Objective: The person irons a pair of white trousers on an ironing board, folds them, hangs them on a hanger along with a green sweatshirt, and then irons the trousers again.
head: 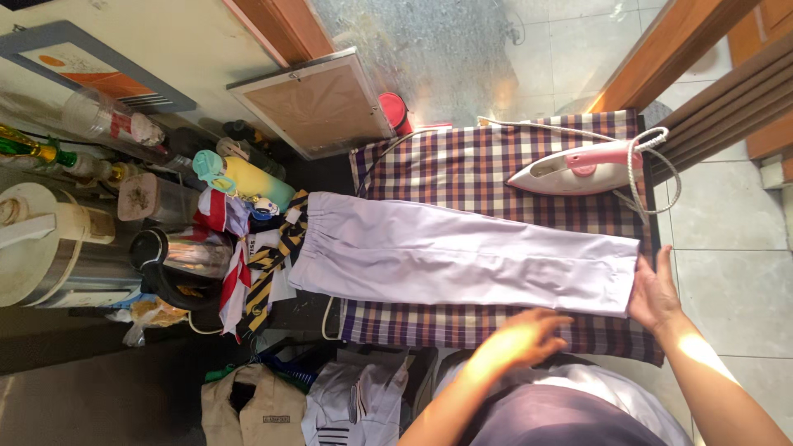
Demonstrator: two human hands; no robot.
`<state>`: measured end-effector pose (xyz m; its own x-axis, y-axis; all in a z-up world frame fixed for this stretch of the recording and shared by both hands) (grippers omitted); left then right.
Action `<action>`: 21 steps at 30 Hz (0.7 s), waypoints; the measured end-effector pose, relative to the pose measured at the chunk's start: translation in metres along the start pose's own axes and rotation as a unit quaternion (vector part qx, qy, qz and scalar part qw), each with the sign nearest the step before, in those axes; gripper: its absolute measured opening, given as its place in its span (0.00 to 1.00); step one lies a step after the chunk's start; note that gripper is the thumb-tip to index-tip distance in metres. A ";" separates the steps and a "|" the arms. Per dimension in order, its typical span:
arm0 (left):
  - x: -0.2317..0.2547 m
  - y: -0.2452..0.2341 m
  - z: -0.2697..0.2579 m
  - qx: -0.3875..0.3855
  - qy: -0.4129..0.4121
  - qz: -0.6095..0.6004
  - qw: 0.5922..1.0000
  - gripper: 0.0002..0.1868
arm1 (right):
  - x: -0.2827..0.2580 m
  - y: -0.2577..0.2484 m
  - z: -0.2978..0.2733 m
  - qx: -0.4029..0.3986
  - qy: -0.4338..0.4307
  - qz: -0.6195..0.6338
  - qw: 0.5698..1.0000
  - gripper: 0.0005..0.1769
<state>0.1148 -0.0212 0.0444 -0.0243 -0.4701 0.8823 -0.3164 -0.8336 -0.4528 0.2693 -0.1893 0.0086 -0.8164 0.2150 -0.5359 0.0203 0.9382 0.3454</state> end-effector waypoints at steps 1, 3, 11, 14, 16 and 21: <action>-0.006 -0.009 -0.004 0.027 -0.002 -0.022 0.999 0.27 | 0.003 -0.012 0.009 0.000 0.000 0.000 1.000 0.56; -0.022 -0.031 -0.015 0.062 -0.043 -0.042 0.996 0.24 | 0.018 -0.035 0.032 0.012 0.045 -0.053 0.998 0.51; -0.075 -0.158 -0.125 0.327 -0.265 0.013 0.907 0.17 | 0.016 -0.079 0.061 0.022 -0.153 -0.199 0.968 0.25; -0.109 -0.184 -0.164 0.373 -0.309 0.076 0.872 0.16 | 0.019 -0.077 0.063 0.026 -0.200 -0.188 0.961 0.23; -0.127 -0.193 -0.190 0.396 -0.312 0.115 0.856 0.16 | 0.021 -0.081 0.066 0.044 -0.203 -0.203 0.957 0.23; -0.153 -0.228 -0.234 0.448 -0.278 0.216 0.822 0.17 | 0.014 -0.091 0.071 0.161 -0.189 -0.243 0.938 0.29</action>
<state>-0.0314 0.3091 0.0428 0.5647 -0.6308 0.5321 0.4396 -0.3157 -0.8409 0.2970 -0.2526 -0.0857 -0.5133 -0.2355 -0.8253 -0.0779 0.9704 -0.2284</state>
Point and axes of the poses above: each hand's wrist, its own z-axis towards the middle knuckle, its own y-axis out of the palm, x = y × z, the point moved 8 cm from there along z, towards the middle knuckle, and after that the axes turned 4 degrees about y, right-handed, at the moved point
